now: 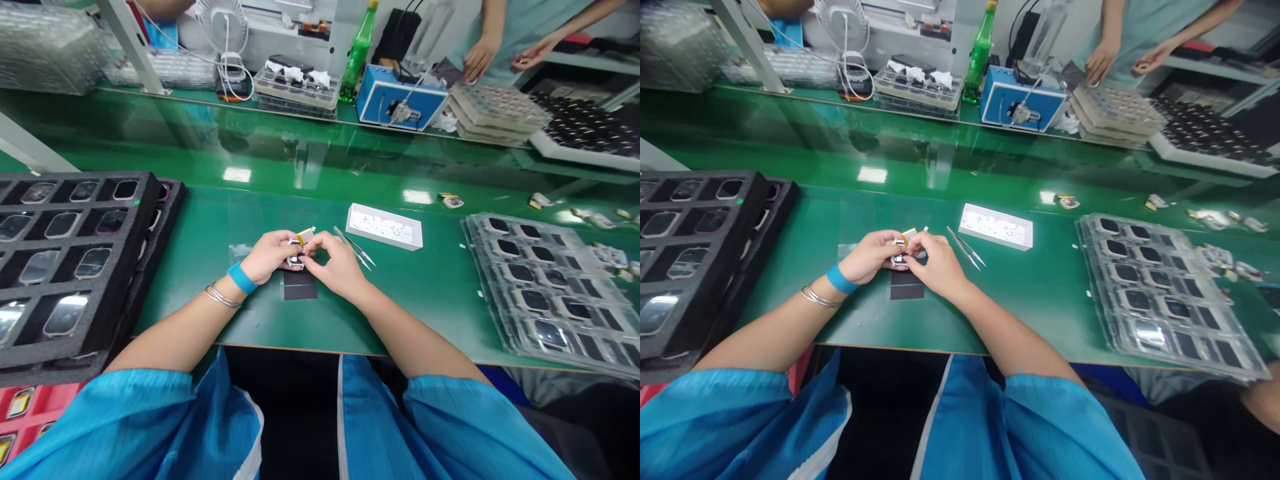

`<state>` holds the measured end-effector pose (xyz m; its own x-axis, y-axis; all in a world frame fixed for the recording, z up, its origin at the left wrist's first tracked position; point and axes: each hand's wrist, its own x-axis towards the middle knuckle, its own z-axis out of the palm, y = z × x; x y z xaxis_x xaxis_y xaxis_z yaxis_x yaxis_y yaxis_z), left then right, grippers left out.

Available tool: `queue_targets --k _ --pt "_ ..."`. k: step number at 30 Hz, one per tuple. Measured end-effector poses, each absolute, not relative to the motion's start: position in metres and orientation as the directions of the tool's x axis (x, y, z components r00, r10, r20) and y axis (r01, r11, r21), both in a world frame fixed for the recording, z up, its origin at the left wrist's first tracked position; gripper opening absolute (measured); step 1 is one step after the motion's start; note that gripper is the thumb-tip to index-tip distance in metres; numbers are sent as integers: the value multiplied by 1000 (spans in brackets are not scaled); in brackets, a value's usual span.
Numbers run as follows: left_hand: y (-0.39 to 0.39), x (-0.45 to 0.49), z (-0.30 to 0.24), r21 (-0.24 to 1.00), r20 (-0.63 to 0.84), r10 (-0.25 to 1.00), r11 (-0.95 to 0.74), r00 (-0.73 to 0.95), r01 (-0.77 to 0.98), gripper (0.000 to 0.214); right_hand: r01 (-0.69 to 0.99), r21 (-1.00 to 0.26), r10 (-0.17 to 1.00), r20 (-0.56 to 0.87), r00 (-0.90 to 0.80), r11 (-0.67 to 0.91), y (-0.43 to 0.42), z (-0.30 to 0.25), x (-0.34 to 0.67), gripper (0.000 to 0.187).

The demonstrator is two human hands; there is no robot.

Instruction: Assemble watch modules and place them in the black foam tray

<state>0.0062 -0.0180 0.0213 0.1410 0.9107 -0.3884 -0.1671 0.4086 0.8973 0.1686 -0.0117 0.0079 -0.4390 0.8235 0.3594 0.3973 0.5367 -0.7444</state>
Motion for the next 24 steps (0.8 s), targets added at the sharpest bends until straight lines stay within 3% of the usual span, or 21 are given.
queue_targets --k 4,6,9,11,13,18,21,24 --pt "-18 5 17 891 -380 917 398 121 -216 13 506 -606 789 437 -433 614 -14 8 167 9" --pt "-17 5 16 888 -376 918 396 128 -232 16 548 -598 810 459 -365 585 -12 7 168 16" --pt "-17 4 16 886 -374 917 397 138 -237 19 447 -779 896 349 -273 440 -3 3 171 33" --pt "-17 4 16 886 -375 915 401 148 -234 21 279 -914 930 209 -302 296 5 -3 172 30" --pt "-16 4 17 882 -375 911 408 171 -237 21 175 -960 935 156 -320 220 10 -7 173 28" --pt "-16 4 19 850 -378 885 448 272 -277 28 279 -887 926 323 -194 368 7 -3 174 19" --pt "-17 7 18 863 -376 894 433 243 -260 32 370 -802 883 419 -210 469 0 2 173 12" --pt "-18 10 15 872 -385 906 420 178 -252 22 487 -663 820 497 -283 569 -5 5 170 11"
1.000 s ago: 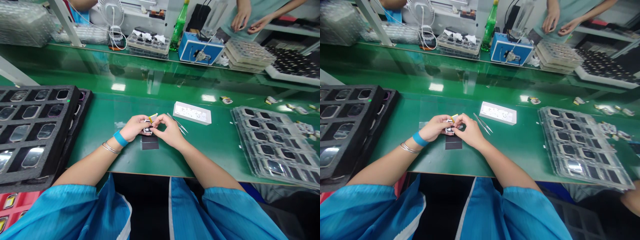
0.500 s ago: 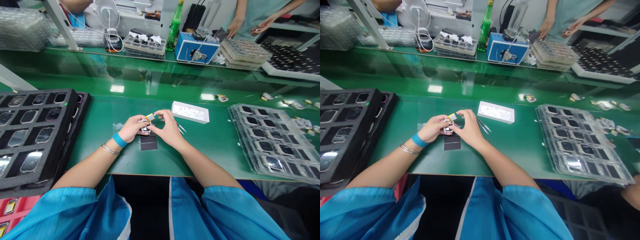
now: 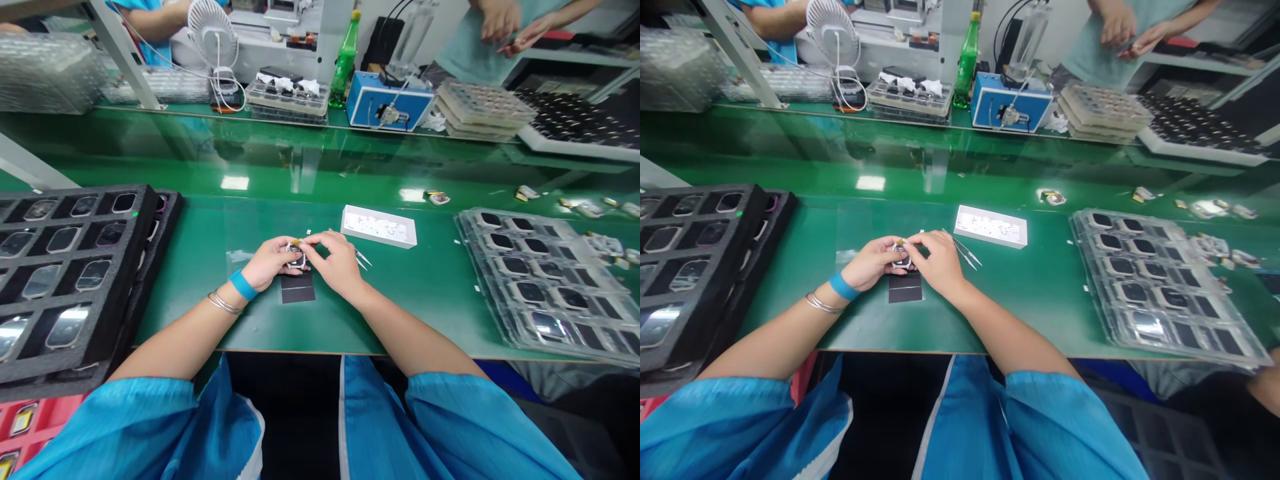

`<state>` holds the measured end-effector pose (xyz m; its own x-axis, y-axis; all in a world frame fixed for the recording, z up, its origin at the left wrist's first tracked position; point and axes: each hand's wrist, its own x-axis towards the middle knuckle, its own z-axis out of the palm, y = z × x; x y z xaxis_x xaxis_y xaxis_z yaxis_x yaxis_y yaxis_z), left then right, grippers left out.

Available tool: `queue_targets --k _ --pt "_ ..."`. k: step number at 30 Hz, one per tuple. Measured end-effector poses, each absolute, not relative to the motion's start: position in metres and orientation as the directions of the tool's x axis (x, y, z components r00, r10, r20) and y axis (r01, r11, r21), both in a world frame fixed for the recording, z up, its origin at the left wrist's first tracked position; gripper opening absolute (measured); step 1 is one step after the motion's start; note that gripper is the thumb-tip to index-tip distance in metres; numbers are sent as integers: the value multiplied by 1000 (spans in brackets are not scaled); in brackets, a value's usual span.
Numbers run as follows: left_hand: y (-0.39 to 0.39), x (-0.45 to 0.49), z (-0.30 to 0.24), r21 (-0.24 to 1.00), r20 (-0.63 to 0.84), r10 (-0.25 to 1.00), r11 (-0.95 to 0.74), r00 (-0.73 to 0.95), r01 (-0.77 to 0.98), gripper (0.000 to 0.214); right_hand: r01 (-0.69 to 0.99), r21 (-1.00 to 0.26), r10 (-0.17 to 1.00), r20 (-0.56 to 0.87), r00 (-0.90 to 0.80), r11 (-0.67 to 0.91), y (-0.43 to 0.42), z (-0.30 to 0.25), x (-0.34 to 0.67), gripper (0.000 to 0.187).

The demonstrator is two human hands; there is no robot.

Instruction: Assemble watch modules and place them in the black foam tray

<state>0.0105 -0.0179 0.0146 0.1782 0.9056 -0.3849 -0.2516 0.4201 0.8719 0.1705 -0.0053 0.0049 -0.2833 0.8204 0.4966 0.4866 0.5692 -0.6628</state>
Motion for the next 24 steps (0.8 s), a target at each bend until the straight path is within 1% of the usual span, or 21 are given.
queue_targets --k 3,5,8,10,12,14,15,17,19,21,22,24 --pt "-17 11 13 844 -406 900 436 160 -313 18 564 -502 748 534 -395 656 -10 7 168 15" --pt "-15 9 13 787 -426 884 468 194 -402 22 585 -424 714 528 -459 691 -11 9 168 20" --pt "-13 5 12 699 -440 864 501 245 -511 24 599 -374 697 505 -509 708 -11 10 168 23" --pt "-12 4 10 700 -423 875 481 236 -528 20 600 -380 703 494 -512 704 -9 8 170 20" --pt "-13 4 7 729 -388 894 447 224 -519 20 588 -430 725 484 -491 685 -5 3 171 15" --pt "-13 5 5 756 -354 909 417 222 -505 24 554 -535 770 460 -442 638 0 -3 173 9" --pt "-13 5 4 768 -339 914 405 221 -497 27 522 -608 801 435 -412 599 2 -6 174 11" --pt "-13 5 3 791 -313 924 381 218 -479 33 415 -775 867 338 -365 477 9 -13 175 29" --pt "-13 5 2 811 -295 928 369 228 -453 37 268 -909 895 197 -401 320 14 -18 176 47" --pt "-13 5 0 830 -280 928 362 244 -425 39 136 -975 865 86 -495 175 17 -22 175 52" --pt "-13 5 -1 838 -272 929 357 250 -412 40 88 -988 845 60 -531 125 18 -23 174 52" --pt "-14 5 -2 854 -252 934 338 254 -396 43 23 -997 840 52 -540 76 15 -23 171 50"
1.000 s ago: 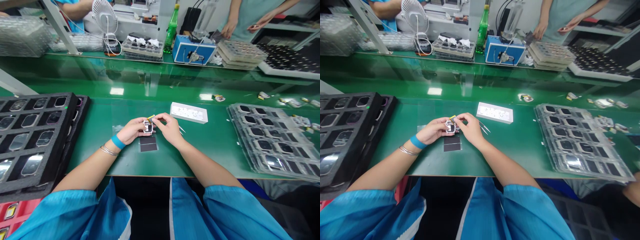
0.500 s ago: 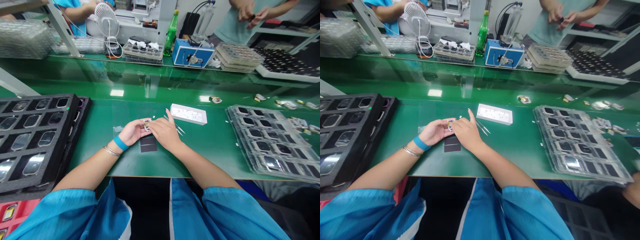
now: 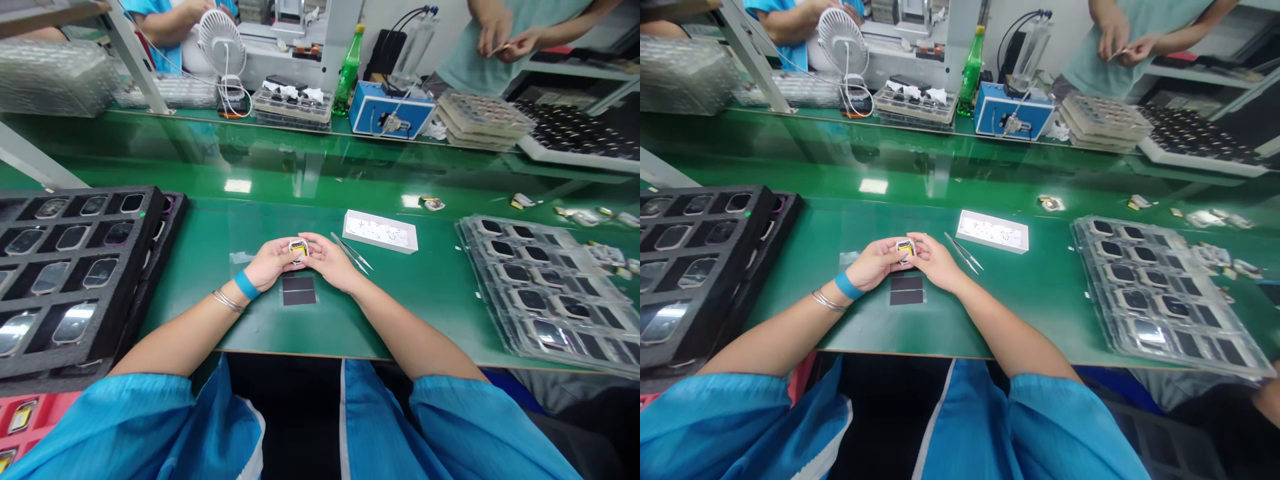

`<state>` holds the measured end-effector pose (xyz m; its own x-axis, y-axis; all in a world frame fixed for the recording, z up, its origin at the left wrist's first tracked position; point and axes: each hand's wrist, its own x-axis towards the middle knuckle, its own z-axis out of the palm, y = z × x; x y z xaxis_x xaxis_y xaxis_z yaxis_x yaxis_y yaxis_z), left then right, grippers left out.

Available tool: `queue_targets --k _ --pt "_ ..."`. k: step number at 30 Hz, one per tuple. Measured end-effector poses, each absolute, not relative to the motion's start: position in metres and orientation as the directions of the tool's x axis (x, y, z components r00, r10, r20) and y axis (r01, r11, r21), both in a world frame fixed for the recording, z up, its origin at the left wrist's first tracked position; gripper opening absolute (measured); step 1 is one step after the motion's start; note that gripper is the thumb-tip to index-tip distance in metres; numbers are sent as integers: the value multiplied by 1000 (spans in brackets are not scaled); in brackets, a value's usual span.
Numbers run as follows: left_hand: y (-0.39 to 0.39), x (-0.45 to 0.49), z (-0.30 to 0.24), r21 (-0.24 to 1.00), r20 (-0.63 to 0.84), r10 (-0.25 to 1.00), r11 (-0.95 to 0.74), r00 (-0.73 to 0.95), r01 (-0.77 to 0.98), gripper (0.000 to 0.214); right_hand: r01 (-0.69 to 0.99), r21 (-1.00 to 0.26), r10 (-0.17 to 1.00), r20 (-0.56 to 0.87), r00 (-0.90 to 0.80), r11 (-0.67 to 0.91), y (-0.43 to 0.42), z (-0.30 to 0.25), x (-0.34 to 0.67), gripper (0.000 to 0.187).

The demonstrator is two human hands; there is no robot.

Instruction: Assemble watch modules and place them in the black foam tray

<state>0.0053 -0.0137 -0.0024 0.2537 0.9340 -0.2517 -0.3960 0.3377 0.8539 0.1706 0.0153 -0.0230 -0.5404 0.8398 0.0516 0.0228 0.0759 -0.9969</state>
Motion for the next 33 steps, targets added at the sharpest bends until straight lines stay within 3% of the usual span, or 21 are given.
queue_targets --k 9,15,18,21,23,26,29,31,33 --pt "-12 4 -13 886 -182 958 257 221 -386 52 -33 -989 908 147 -392 146 0 -23 159 39" --pt "-6 8 -10 932 -93 979 150 182 -329 55 16 -984 913 161 -376 180 7 -26 164 47" --pt "-3 -6 4 929 -1 998 22 58 -370 57 -8 -985 926 166 -339 174 14 -29 168 66" --pt "-14 -37 27 914 136 984 -169 -114 -369 55 15 -989 935 137 -328 150 20 -34 170 62" --pt "-33 -61 43 935 253 949 -290 -189 -206 54 39 -990 938 112 -329 132 20 -35 170 55" --pt "-73 -92 67 863 474 841 -385 -261 327 54 89 -988 940 87 -329 123 17 -35 169 50" --pt "-109 -113 89 537 685 696 -282 -215 795 53 146 -981 944 77 -321 129 16 -34 168 52" --pt "-121 -125 101 316 760 636 -180 -135 932 50 192 -972 948 71 -310 135 15 -34 168 54" --pt "-118 -146 110 177 779 622 -106 -74 978 49 242 -959 952 71 -298 147 14 -35 168 55"
